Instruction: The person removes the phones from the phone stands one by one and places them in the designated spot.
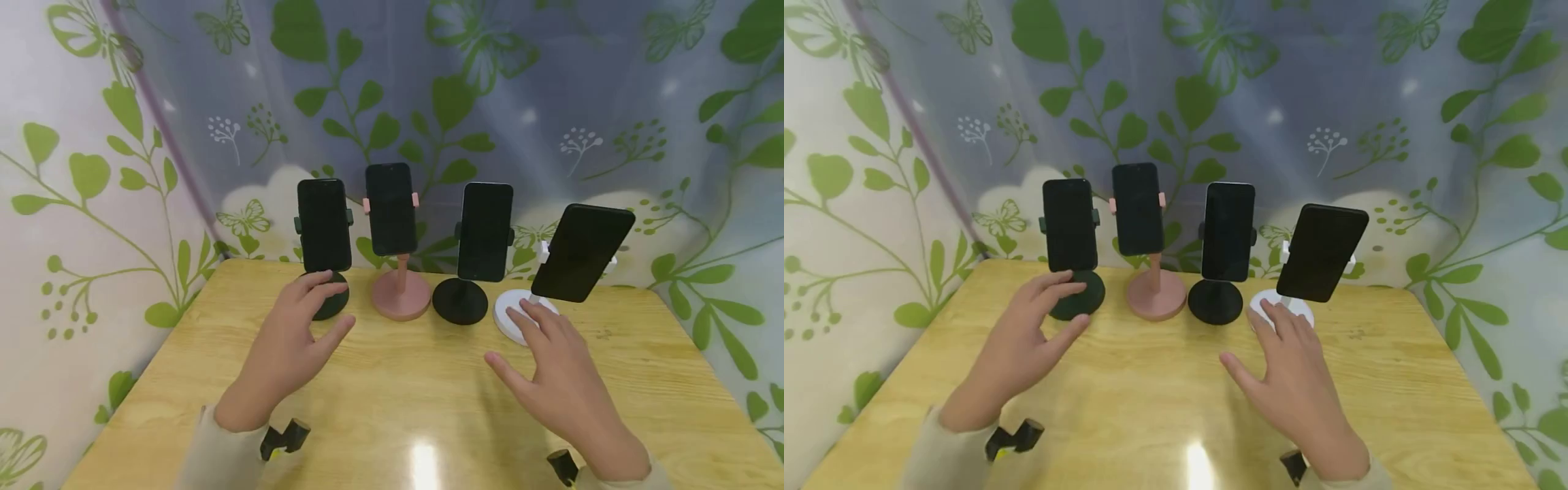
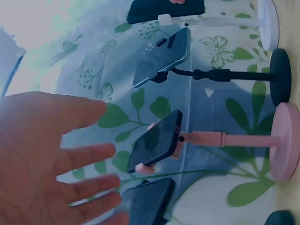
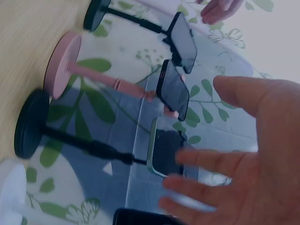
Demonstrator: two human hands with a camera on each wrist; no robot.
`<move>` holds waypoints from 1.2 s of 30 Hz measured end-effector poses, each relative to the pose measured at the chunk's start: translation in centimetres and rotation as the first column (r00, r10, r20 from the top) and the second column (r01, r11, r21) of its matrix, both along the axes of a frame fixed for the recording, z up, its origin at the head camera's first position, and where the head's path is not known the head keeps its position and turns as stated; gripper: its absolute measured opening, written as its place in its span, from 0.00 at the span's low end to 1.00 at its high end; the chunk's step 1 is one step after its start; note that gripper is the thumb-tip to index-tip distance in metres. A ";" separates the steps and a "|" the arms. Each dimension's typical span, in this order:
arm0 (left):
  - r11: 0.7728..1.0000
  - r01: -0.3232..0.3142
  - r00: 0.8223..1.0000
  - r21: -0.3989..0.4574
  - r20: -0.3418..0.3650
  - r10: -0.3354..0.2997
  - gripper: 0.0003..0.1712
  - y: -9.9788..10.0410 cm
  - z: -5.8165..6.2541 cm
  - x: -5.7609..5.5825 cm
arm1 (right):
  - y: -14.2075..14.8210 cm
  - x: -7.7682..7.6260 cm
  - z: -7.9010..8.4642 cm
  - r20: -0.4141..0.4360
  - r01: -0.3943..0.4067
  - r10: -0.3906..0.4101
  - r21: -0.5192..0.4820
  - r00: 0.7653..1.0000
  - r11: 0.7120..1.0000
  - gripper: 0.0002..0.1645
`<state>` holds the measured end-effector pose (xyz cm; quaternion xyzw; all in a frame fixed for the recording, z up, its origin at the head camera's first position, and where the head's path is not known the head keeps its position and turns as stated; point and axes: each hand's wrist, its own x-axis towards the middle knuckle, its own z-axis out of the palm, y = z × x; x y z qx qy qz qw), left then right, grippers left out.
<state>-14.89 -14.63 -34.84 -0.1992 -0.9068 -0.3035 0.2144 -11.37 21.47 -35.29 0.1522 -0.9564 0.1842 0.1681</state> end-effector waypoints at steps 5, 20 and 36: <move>0.986 0.041 0.996 0.163 -0.081 -0.028 0.13 -0.8 -0.2 -1.3 | -0.3 0.0 0.5 -0.102 -0.092 0.087 -0.042 0.991 0.995 0.20; 0.776 -0.017 1.000 0.631 -0.001 0.023 0.17 -3.6 -2.4 -7.4 | 0.1 0.4 1.1 -0.154 -0.099 0.084 -0.094 0.984 0.991 0.11; 0.806 -0.212 0.928 0.552 0.372 -0.011 0.41 -5.5 -0.5 -13.0 | 0.2 0.6 0.7 -0.134 -0.093 0.080 -0.095 0.988 0.991 0.16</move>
